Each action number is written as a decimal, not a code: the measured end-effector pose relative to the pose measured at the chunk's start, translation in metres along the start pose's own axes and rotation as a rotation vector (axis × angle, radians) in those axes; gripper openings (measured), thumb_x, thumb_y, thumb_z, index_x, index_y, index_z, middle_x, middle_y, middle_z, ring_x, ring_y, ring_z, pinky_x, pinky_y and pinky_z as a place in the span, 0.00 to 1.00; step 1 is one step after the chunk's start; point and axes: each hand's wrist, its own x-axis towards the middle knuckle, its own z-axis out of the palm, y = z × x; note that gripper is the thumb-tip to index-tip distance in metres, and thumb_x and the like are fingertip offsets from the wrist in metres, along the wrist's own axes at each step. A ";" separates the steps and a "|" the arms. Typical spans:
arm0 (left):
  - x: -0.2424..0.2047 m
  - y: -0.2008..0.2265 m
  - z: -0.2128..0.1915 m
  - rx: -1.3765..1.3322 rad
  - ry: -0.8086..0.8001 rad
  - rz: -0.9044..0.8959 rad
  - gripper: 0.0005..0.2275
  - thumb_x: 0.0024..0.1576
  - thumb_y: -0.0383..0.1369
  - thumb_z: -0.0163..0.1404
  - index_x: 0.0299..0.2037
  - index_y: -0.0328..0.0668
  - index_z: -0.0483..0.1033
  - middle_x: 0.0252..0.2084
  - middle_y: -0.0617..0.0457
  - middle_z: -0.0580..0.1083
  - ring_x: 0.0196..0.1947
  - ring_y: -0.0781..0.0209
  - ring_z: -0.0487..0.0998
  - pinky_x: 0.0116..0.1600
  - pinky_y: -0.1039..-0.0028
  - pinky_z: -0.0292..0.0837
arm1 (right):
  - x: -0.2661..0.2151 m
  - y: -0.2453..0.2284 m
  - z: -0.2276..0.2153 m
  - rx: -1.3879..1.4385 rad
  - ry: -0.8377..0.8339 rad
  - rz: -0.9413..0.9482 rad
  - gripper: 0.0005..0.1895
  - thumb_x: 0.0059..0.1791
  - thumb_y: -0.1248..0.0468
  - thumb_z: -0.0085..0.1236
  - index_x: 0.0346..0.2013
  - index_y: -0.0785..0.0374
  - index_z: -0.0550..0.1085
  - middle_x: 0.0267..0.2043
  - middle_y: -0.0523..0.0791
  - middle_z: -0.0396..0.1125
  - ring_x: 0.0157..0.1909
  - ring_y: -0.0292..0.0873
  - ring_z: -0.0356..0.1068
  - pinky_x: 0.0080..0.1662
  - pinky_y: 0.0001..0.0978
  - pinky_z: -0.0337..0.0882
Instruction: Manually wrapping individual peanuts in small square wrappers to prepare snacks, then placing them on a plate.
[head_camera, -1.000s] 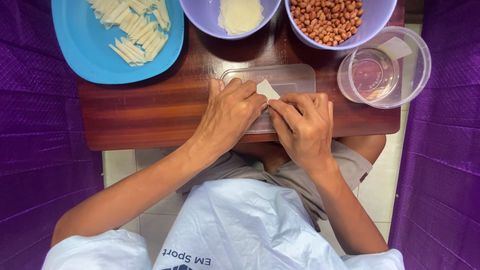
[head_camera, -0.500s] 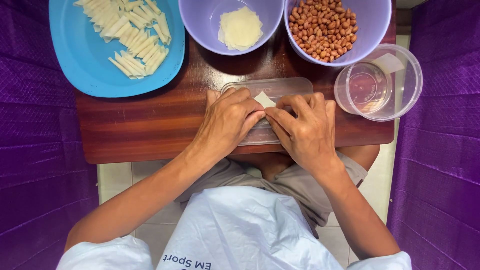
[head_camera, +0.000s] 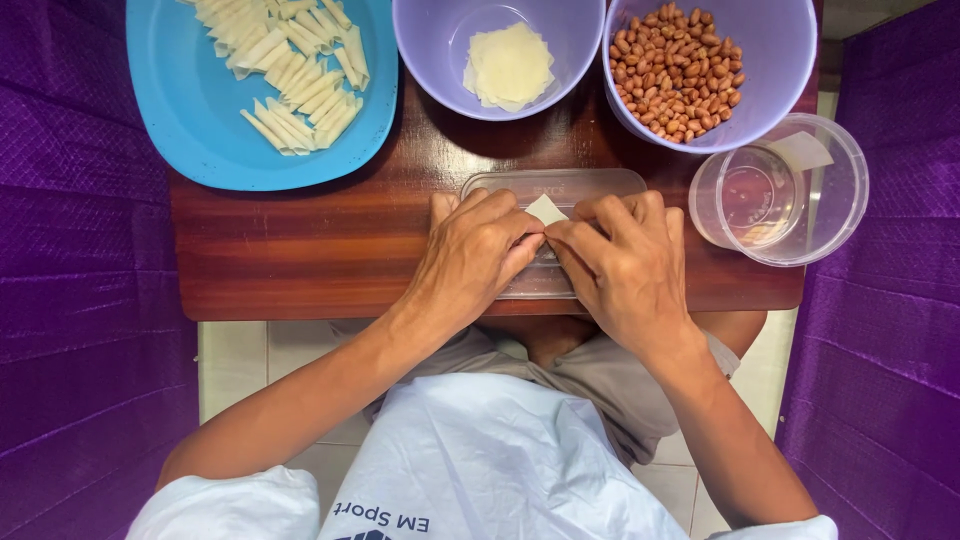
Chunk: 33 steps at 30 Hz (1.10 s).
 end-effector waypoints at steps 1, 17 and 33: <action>0.000 0.000 -0.001 -0.003 0.001 -0.002 0.05 0.61 0.37 0.52 0.37 0.50 0.78 0.30 0.56 0.68 0.36 0.57 0.72 0.45 0.65 0.57 | 0.000 0.001 -0.001 -0.001 -0.003 -0.001 0.01 0.53 0.63 0.63 0.37 0.51 0.80 0.39 0.39 0.66 0.45 0.45 0.63 0.41 0.38 0.58; -0.002 -0.002 0.002 0.011 0.080 0.033 0.03 0.61 0.36 0.54 0.38 0.51 0.78 0.32 0.57 0.67 0.36 0.59 0.71 0.45 0.67 0.57 | 0.001 0.003 0.001 -0.005 -0.025 0.010 0.01 0.52 0.62 0.62 0.36 0.52 0.80 0.39 0.38 0.66 0.45 0.45 0.62 0.42 0.38 0.58; 0.005 -0.005 0.000 -0.001 0.057 0.038 0.04 0.61 0.36 0.53 0.38 0.50 0.79 0.32 0.56 0.67 0.36 0.58 0.71 0.45 0.66 0.57 | 0.002 0.000 0.005 -0.018 0.020 0.007 0.01 0.53 0.63 0.61 0.37 0.52 0.79 0.40 0.39 0.66 0.44 0.45 0.63 0.42 0.38 0.58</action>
